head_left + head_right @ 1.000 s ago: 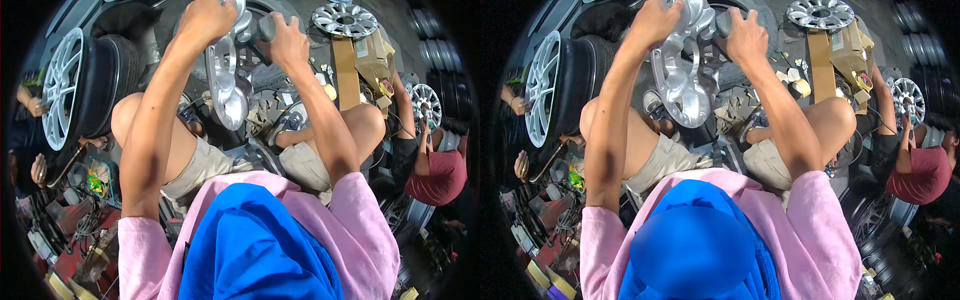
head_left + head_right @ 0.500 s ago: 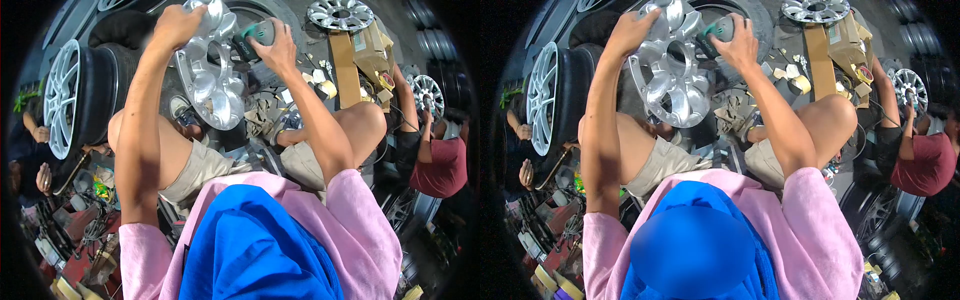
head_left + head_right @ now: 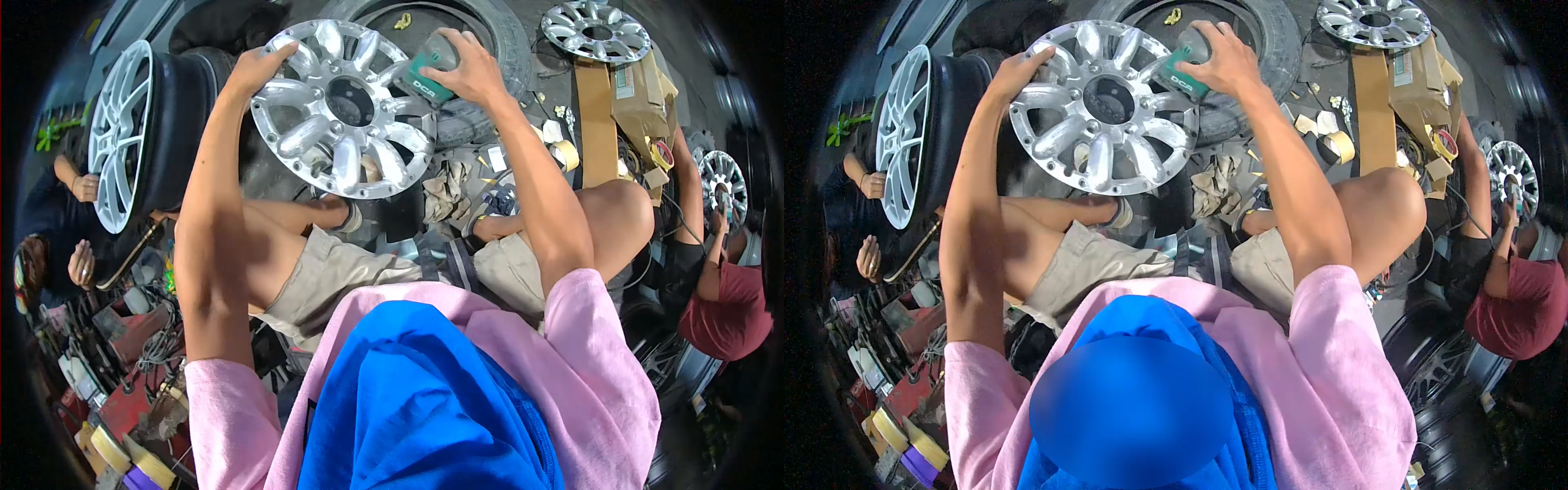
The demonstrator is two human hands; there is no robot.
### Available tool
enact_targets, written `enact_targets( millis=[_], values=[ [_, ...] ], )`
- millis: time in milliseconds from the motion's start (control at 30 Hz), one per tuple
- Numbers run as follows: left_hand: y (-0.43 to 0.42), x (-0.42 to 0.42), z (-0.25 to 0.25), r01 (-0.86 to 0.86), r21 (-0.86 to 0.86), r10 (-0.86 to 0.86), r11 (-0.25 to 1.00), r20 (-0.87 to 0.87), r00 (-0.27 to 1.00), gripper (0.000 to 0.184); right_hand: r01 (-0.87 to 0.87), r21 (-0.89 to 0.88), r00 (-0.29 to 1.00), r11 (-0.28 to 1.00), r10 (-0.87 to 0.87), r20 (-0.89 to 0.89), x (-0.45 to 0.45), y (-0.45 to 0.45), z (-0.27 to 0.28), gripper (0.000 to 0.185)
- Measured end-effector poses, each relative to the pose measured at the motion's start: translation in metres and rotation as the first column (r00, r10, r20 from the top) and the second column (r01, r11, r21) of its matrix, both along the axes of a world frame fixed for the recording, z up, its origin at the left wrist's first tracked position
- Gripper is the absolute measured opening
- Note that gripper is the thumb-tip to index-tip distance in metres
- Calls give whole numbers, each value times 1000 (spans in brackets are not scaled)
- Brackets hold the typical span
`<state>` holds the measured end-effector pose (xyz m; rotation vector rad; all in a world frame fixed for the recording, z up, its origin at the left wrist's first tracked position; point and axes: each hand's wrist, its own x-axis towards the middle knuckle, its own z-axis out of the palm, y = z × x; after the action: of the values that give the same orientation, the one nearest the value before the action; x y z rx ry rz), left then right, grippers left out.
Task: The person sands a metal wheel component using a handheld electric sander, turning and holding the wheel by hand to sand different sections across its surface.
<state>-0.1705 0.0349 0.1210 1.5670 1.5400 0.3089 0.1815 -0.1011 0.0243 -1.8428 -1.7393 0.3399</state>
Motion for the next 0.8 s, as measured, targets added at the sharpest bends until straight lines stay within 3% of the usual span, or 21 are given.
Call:
enact_targets(
  millis=[100,133,167,267,367,433,500,700,800],
  values=[
    [-5,-26,-35,-68,71,74,995,-87,993,66,-67,-66,998,996,67,5,15,-12,1,78],
    [-7,-34,-41,-79,27,81,997,-113,990,82,-93,-103,996,990,91,-22,20,-19,-1,77],
    [8,-55,-78,-72,84,93,994,-277,956,100,-119,-138,992,983,113,-48,24,-27,-3,77],
    [9,-82,-119,-11,14,16,1000,-444,896,116,-115,-99,993,988,116,4,20,-48,5,73],
    [2,-80,-132,-102,81,128,992,-474,871,117,-104,-137,992,985,113,60,11,-52,9,74],
    [6,-76,-133,-91,58,108,994,-507,855,121,-110,-157,989,982,123,76,8,-51,8,76],
    [6,-80,-139,-88,57,104,994,-454,885,121,-108,-76,994,991,107,-10,3,-51,11,69],
    [0,-70,-152,-216,135,254,967,-446,858,126,-227,-164,973,960,216,-81,-4,-70,35,74],
    [10,-64,-161,-149,169,211,974,-448,869,127,-203,-153,979,967,198,-50,-25,-88,43,71]
  ],
)
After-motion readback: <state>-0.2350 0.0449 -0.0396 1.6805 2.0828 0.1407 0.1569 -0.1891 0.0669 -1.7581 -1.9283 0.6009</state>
